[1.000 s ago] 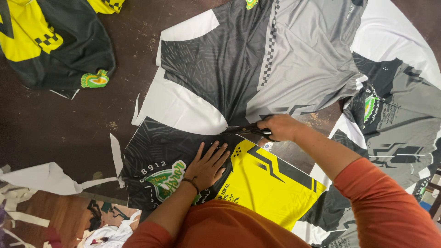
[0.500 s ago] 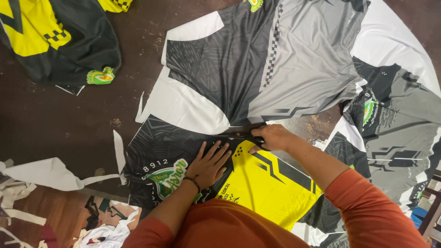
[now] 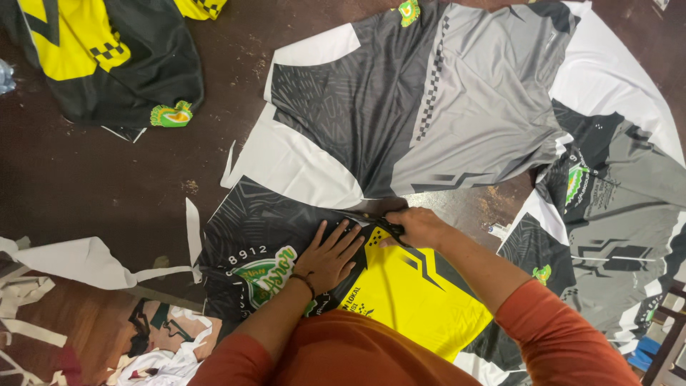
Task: The person cuts a large piece of patterned fabric using shears. They follow a white paper template placed on top of the fabric, cutting along its edges to shape the material. The person adjusts the fabric and template as needed while cutting.
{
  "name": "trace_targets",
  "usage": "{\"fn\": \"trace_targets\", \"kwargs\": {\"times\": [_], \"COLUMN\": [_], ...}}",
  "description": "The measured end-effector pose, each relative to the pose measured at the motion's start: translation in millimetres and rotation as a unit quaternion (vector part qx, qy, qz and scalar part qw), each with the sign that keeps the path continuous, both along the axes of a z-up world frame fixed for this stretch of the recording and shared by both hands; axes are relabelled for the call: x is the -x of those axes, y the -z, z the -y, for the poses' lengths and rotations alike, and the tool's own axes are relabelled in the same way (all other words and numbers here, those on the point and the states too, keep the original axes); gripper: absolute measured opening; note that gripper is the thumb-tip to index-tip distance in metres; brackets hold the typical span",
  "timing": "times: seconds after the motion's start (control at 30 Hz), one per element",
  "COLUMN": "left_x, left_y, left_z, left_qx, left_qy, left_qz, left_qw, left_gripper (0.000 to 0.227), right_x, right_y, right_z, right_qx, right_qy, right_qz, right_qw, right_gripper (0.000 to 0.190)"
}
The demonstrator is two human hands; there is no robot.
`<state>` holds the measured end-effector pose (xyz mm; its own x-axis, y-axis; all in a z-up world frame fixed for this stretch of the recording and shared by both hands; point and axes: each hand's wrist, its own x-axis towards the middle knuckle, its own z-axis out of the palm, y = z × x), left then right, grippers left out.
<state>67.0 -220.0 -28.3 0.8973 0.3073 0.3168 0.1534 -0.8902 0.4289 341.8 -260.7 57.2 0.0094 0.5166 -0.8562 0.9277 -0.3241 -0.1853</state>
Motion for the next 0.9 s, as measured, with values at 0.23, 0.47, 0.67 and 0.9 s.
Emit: {"fn": "trace_targets", "kwargs": {"times": [0.23, 0.47, 0.67, 0.9], "left_x": [0.5, 31.0, 75.2, 78.3], "left_y": [8.1, 29.4, 17.5, 8.5], "left_z": [5.0, 10.8, -35.9, -44.5], "left_qx": [0.004, 0.062, 0.001, -0.02], "left_qy": [0.006, -0.028, -0.134, -0.137], "left_qz": [-0.003, -0.033, -0.054, 0.001], "left_qw": [1.0, 0.997, 0.99, 0.99], "left_gripper": [0.061, 0.043, 0.046, 0.048], "right_x": [18.3, 36.4, 50.1, 69.7], "right_y": [-7.7, -19.0, -22.9, -38.9], "right_z": [-10.7, -23.3, -26.7, -47.4], "right_qx": [0.002, 0.009, -0.002, 0.003], "right_qy": [0.02, 0.044, 0.098, 0.094], "right_qz": [-0.014, -0.001, -0.022, -0.02], "right_qw": [1.0, 0.999, 0.995, 0.995], "right_gripper": [0.055, 0.052, 0.052, 0.057]}}
